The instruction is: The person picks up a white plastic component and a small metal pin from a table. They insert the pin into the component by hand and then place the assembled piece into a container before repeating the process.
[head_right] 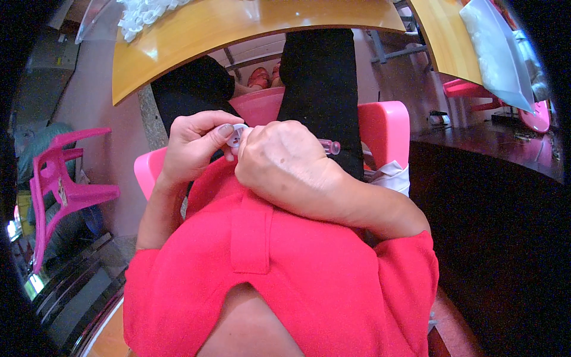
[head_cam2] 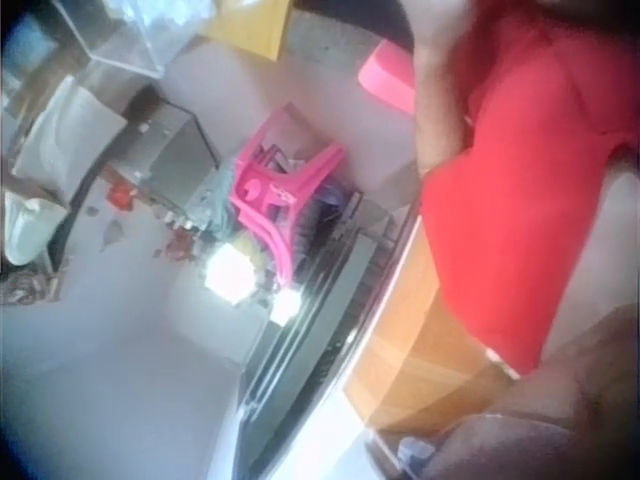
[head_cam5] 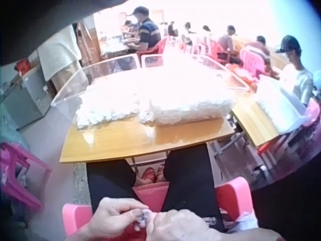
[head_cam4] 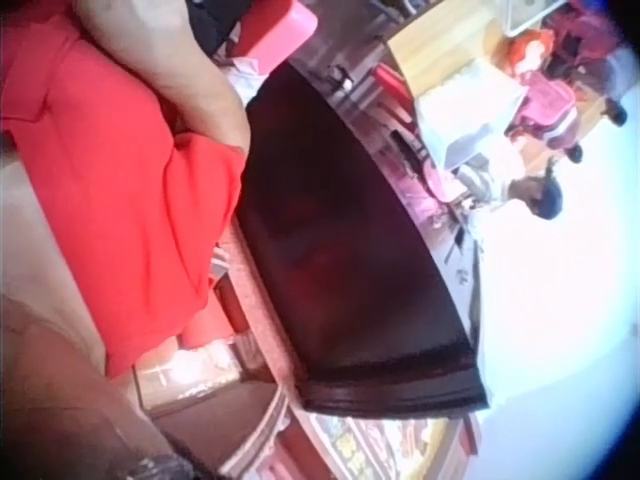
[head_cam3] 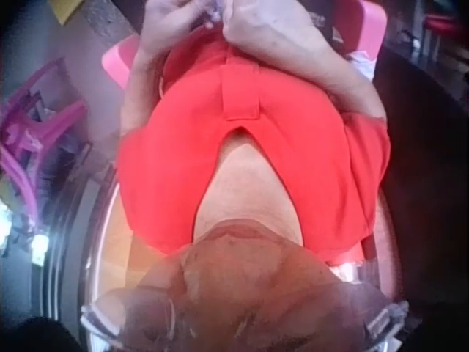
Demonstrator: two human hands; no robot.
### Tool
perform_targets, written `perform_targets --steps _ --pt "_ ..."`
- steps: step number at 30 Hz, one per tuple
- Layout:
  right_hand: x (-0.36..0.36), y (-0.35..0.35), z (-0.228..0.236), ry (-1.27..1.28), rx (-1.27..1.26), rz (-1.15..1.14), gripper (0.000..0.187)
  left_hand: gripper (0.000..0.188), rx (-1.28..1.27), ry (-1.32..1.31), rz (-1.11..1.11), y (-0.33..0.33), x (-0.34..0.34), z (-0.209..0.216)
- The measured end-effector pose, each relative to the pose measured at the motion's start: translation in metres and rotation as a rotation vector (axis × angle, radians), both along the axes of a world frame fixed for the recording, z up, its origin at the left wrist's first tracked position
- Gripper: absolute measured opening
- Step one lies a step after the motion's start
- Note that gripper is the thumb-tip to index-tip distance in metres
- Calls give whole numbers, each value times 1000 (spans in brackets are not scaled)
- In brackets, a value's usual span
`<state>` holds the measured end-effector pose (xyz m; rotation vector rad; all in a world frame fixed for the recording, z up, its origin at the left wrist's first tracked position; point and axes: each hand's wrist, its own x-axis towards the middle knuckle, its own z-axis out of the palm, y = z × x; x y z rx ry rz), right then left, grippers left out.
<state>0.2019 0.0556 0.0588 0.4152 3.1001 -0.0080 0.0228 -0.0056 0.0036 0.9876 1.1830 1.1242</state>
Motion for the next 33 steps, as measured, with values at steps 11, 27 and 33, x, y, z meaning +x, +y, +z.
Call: perform_targets --steps 11,27,33 --pt "0 2 -7 -23 -47 52 11 15 -101 46 -52 4 -1 -1" --pt "1 25 -1 240 -194 -127 18 23 41 -389 71 3 -31 1" --pt "2 31 -4 218 -208 -140 17 22 79 -376 132 6 -33 2"
